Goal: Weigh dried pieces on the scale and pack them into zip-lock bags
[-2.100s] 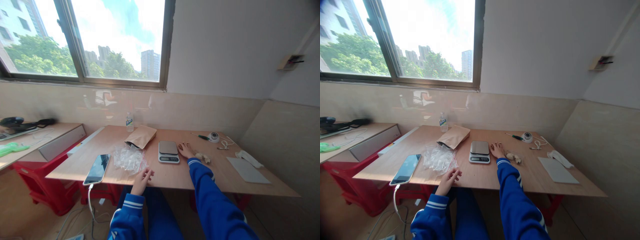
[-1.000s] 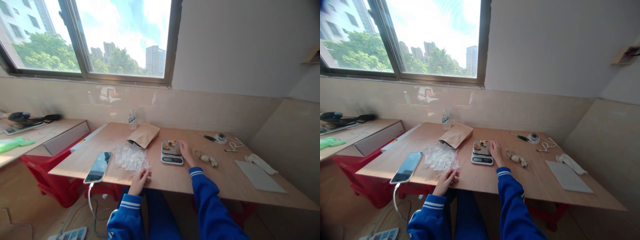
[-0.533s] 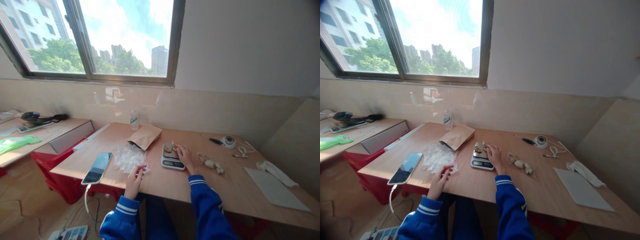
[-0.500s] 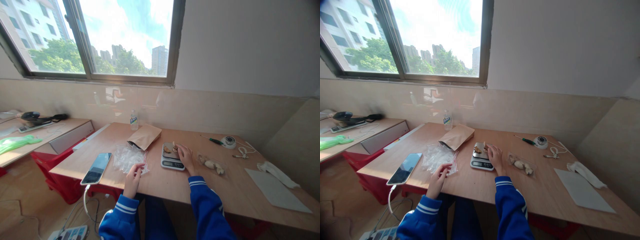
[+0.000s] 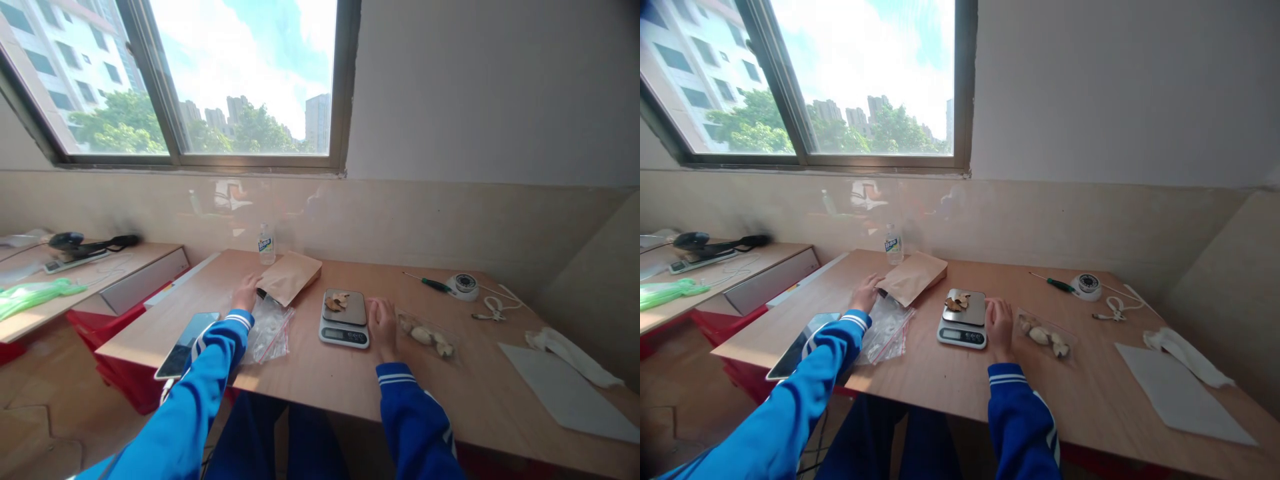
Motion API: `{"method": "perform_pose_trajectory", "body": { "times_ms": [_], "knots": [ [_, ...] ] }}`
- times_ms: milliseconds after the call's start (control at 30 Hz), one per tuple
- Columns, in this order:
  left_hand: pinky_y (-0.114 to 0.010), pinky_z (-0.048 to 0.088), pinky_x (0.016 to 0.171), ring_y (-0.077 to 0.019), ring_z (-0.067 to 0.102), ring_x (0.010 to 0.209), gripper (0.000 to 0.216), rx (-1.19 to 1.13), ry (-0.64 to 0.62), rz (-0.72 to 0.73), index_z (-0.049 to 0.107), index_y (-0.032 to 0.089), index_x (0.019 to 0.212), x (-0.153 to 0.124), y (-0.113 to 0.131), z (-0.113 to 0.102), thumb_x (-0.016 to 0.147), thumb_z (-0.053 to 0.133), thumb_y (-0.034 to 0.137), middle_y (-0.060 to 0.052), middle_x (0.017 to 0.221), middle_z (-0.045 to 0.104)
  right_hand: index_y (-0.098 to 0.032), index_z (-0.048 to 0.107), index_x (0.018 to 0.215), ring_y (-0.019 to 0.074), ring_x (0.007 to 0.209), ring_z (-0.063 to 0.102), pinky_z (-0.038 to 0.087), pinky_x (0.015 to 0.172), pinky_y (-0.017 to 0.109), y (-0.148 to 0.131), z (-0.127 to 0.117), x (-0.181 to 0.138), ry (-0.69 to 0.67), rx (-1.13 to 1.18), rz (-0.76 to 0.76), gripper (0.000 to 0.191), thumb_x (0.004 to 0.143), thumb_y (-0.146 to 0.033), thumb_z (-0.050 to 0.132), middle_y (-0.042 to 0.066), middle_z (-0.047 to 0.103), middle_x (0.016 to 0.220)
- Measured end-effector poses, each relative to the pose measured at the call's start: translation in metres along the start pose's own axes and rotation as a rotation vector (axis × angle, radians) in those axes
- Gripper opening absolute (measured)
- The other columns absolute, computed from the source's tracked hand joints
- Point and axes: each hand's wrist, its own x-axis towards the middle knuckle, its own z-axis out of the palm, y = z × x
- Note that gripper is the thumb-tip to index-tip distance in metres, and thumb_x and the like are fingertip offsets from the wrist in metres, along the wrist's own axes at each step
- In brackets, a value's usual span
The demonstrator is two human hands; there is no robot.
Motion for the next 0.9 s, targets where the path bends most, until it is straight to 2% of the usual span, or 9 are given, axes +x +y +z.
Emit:
{"method": "perform_pose_trajectory", "body": {
  "times_ms": [100, 167, 267, 367, 467, 567, 700, 833, 900],
  "knots": [
    [-0.031, 0.044, 0.088, -0.0198, 0.059, 0.098, 0.034, -0.011, -0.033, 0.014, 0.064, 0.021, 0.098, 0.003, -0.009, 0.011, 0.079, 0.038, 0.010, -0.007, 0.103, 0.065, -0.019, 0.057, 0.081, 0.0172, 0.075, 0.055, 0.044, 0.073, 0.032, -0.030, -0.007, -0.001, 0.069, 0.098, -0.150, 0.018, 0.087, -0.016, 0.040, 0.004, 0.061, 0.077],
    [-0.033, 0.043, 0.089, -0.0212, 0.059, 0.099, 0.037, -0.013, -0.027, 0.029, 0.063, 0.022, 0.102, 0.001, -0.011, 0.018, 0.077, 0.039, 0.010, -0.007, 0.105, 0.065, -0.019, 0.058, 0.084, 0.0170, 0.078, 0.056, 0.046, 0.073, 0.031, -0.063, -0.004, -0.004, 0.013, 0.209, -0.241, 0.019, 0.086, -0.013, 0.040, 0.005, 0.061, 0.078],
    [-0.034, 0.042, 0.091, -0.0225, 0.057, 0.105, 0.045, -0.032, -0.003, 0.044, 0.060, 0.024, 0.111, -0.002, -0.014, 0.026, 0.071, 0.044, 0.009, -0.006, 0.116, 0.061, -0.020, 0.059, 0.099, 0.0172, 0.091, 0.058, 0.047, 0.081, 0.032, -0.121, 0.016, -0.015, -0.318, 0.319, -0.283, 0.024, 0.088, -0.015, 0.038, 0.006, 0.064, 0.092],
    [-0.030, 0.045, 0.084, -0.0201, 0.061, 0.097, 0.042, -0.123, -0.016, 0.035, 0.062, 0.025, 0.109, 0.001, -0.020, 0.026, 0.074, 0.042, 0.012, -0.005, 0.107, 0.066, -0.019, 0.049, 0.124, 0.0214, 0.118, 0.047, 0.041, 0.097, 0.039, -0.165, 0.051, -0.034, -0.608, 0.260, -0.315, 0.035, 0.091, -0.028, 0.041, 0.009, 0.054, 0.125],
    [-0.028, 0.047, 0.075, -0.0189, 0.064, 0.084, 0.032, -0.213, -0.014, 0.072, 0.066, 0.026, 0.098, 0.012, -0.021, 0.014, 0.081, 0.040, 0.021, -0.003, 0.090, 0.071, -0.015, 0.052, 0.121, 0.0254, 0.117, 0.048, 0.039, 0.098, 0.044, -0.184, 0.082, -0.054, -0.788, 0.138, -0.303, 0.038, 0.091, -0.038, 0.042, 0.013, 0.056, 0.124],
    [-0.031, 0.043, 0.082, -0.0199, 0.062, 0.086, 0.027, -0.203, 0.061, 0.130, 0.067, 0.027, 0.095, 0.021, -0.004, -0.002, 0.084, 0.043, 0.030, -0.004, 0.091, 0.070, -0.014, 0.061, 0.105, 0.0249, 0.104, 0.056, 0.042, 0.093, 0.042, -0.188, 0.095, -0.059, -0.900, 0.050, -0.269, 0.032, 0.093, -0.035, 0.040, 0.014, 0.063, 0.109],
    [-0.035, 0.038, 0.084, -0.0208, 0.058, 0.081, 0.028, -0.187, 0.271, 0.206, 0.067, 0.027, 0.097, 0.009, 0.031, -0.005, 0.086, 0.044, 0.038, -0.005, 0.085, 0.069, -0.015, 0.064, 0.093, 0.0214, 0.090, 0.060, 0.046, 0.085, 0.036, -0.187, 0.084, -0.039, -0.884, 0.088, -0.213, 0.028, 0.093, -0.028, 0.038, 0.009, 0.066, 0.092],
    [-0.033, 0.039, 0.078, -0.0197, 0.056, 0.074, 0.028, -0.273, 0.393, 0.120, 0.068, 0.024, 0.093, -0.023, 0.049, 0.015, 0.085, 0.046, 0.040, -0.006, 0.076, 0.067, -0.019, 0.055, 0.115, 0.0190, 0.107, 0.052, 0.044, 0.093, 0.034, -0.180, 0.069, -0.024, -0.639, 0.221, -0.179, 0.030, 0.091, -0.019, 0.037, 0.009, 0.056, 0.114],
    [-0.033, 0.040, 0.075, -0.0183, 0.055, 0.069, 0.029, -0.334, 0.399, 0.097, 0.068, 0.023, 0.092, -0.035, 0.051, 0.025, 0.085, 0.046, 0.040, -0.006, 0.077, 0.067, -0.015, 0.051, 0.122, 0.0205, 0.118, 0.045, 0.040, 0.099, 0.036, -0.175, 0.068, -0.023, -0.586, 0.171, -0.203, 0.036, 0.090, -0.014, 0.034, 0.011, 0.053, 0.123]
  ]
}}
